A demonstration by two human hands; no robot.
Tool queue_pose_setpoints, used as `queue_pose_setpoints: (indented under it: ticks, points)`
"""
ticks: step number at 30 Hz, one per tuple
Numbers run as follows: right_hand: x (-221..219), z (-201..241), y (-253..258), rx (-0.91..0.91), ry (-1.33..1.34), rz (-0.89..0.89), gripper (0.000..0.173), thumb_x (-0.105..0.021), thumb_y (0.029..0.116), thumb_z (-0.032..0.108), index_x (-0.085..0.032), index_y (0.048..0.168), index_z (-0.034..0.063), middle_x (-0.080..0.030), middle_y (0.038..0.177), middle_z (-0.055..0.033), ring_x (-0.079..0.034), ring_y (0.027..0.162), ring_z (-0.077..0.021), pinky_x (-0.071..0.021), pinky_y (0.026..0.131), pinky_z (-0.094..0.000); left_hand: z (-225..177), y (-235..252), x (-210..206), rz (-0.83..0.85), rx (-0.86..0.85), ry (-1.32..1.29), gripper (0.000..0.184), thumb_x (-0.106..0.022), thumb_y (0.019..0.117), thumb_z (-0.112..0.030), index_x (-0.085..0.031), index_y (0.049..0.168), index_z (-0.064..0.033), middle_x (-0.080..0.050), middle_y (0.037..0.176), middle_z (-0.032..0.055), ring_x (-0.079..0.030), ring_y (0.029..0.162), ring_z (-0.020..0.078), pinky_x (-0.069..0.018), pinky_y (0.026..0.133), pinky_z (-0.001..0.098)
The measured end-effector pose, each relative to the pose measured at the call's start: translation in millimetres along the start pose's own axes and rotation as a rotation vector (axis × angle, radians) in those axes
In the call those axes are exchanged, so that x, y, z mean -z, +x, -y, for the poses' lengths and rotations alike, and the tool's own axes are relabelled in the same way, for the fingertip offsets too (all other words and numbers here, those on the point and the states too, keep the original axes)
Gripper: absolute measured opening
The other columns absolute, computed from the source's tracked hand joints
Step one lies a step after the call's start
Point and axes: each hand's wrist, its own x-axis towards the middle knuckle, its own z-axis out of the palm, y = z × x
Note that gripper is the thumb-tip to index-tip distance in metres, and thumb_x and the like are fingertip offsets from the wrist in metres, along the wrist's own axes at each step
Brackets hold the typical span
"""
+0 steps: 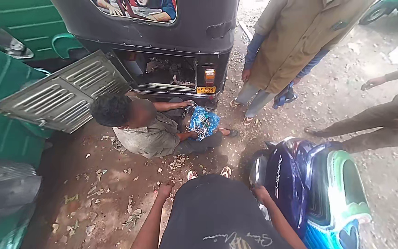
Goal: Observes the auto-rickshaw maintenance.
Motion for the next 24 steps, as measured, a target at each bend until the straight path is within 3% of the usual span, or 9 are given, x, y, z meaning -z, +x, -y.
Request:
queue_pose_setpoints:
  ticks: [2,4,7,10,12,14,17,20,24]
  points:
    - [-5.9,-5.9,-7.5,0.004,-0.021,-0.064,0.028,-0.074,0.0902,0.036,-0.077,0.1,0.01,-0.074,0.099,-0.0145,-0.069,0.095,-0.0314,-0.0536,0.086,-0.0591,9.3,0.6,-0.6,0.004,-0.029,0.037,0.04,-0.065,0.101,-0.035,-0.065,0.132,-0.0093,-0.068,0.121,0.0226,-0.068,0.1,0.0366,-0.055,0.086,0.059]
    - [-9.9,-7.2,-19.5,-0.012,-0.066,-0.084,0.028,-0.076,0.0878,0.037,-0.079,0.1,0.0117,-0.075,0.102,-0.0145,-0.07,0.099,-0.0318,-0.0534,0.089,-0.0597,15.0,-3.6,-2.4,0.015,-0.078,0.074,0.036,-0.065,0.101,-0.031,-0.068,0.127,-0.0065,-0.068,0.114,0.0218,-0.066,0.095,0.0338,-0.0531,0.083,0.0562]
    - [-12.7,-5.2,-38.4,-0.036,-0.181,-0.042,0.028,-0.074,0.0895,0.036,-0.078,0.102,0.012,-0.074,0.109,-0.0157,-0.069,0.106,-0.033,-0.052,0.094,-0.0597,18.3,-9.6,-1.7,0.063,-0.124,0.149,0.032,-0.063,0.1019,-0.026,-0.07,0.124,-0.0034,-0.068,0.124,0.0226,-0.065,0.117,0.0374,-0.0495,0.101,0.0595]
    - [-17.2,-4.5,-55.1,-0.029,-0.205,0.0,0.023,-0.072,0.091,0.03,-0.078,0.101,0.0105,-0.074,0.107,-0.0165,-0.069,0.104,-0.0334,-0.0518,0.092,-0.0591,24.4,-5.3,2.8,0.084,-0.154,0.232,0.031,-0.061,0.1028,-0.026,-0.071,0.123,-0.0051,-0.069,0.125,0.0215,-0.064,0.12,0.0367,-0.0484,0.103,0.0597]
    - [-23.3,-8.8,-54.4,-0.032,-0.191,-0.006,0.026,-0.073,0.0901,0.033,-0.078,0.102,0.0104,-0.074,0.106,-0.0164,-0.069,0.104,-0.0331,-0.052,0.092,-0.0591,25.8,0.0,9.0,0.104,-0.152,0.228,0.033,-0.06,0.1032,-0.027,-0.07,0.125,-0.0046,-0.068,0.125,0.0223,-0.064,0.119,0.0378,-0.0484,0.101,0.0607]
    - [-30.8,-14.0,-49.0,-0.062,-0.155,-0.044,0.039,-0.075,0.089,0.045,-0.078,0.106,0.0107,-0.074,0.108,-0.0157,-0.069,0.105,-0.0324,-0.0529,0.094,-0.0578,27.6,6.4,15.1,0.104,-0.136,0.178,0.036,-0.062,0.1024,-0.03,-0.068,0.128,-0.0045,-0.068,0.123,0.0223,-0.065,0.112,0.0369,-0.0509,0.096,0.0595]
    - [-45.2,-13.3,-50.8,-0.108,0.021,-0.116,0.058,-0.067,0.0936,0.06,-0.075,0.108,0.0043,-0.072,0.11,-0.0203,-0.068,0.107,-0.035,-0.0511,0.096,-0.0586,31.9,14.4,26.8,0.102,-0.087,0.125,0.041,-0.062,0.1026,-0.034,-0.065,0.133,-0.0058,-0.066,0.122,0.0228,-0.066,0.103,0.0359,-0.0526,0.089,0.0578]
    - [-58.0,-9.7,-56.5,-0.111,0.162,-0.122,0.06,-0.064,0.0964,0.058,-0.074,0.11,0.0007,-0.073,0.11,-0.0209,-0.069,0.106,-0.0342,-0.0522,0.096,-0.0571,34.2,22.3,39.9,0.112,-0.049,0.098,0.044,-0.061,0.1028,-0.036,-0.061,0.137,-0.0081,-0.064,0.13,0.0236,-0.066,0.11,0.0396,-0.053,0.091,0.0611]
    - [-71.2,-0.6,-73.4,-0.112,0.09,-0.077,0.06,-0.06,0.0984,0.059,-0.074,0.107,0.0014,-0.073,0.109,-0.0195,-0.069,0.105,-0.0328,-0.0519,0.095,-0.0564,41.6,33.3,51.4,0.098,-0.026,0.114,0.045,-0.062,0.1019,-0.037,-0.062,0.138,-0.0093,-0.064,0.13,0.023,-0.066,0.111,0.0397,-0.0529,0.091,0.0614]
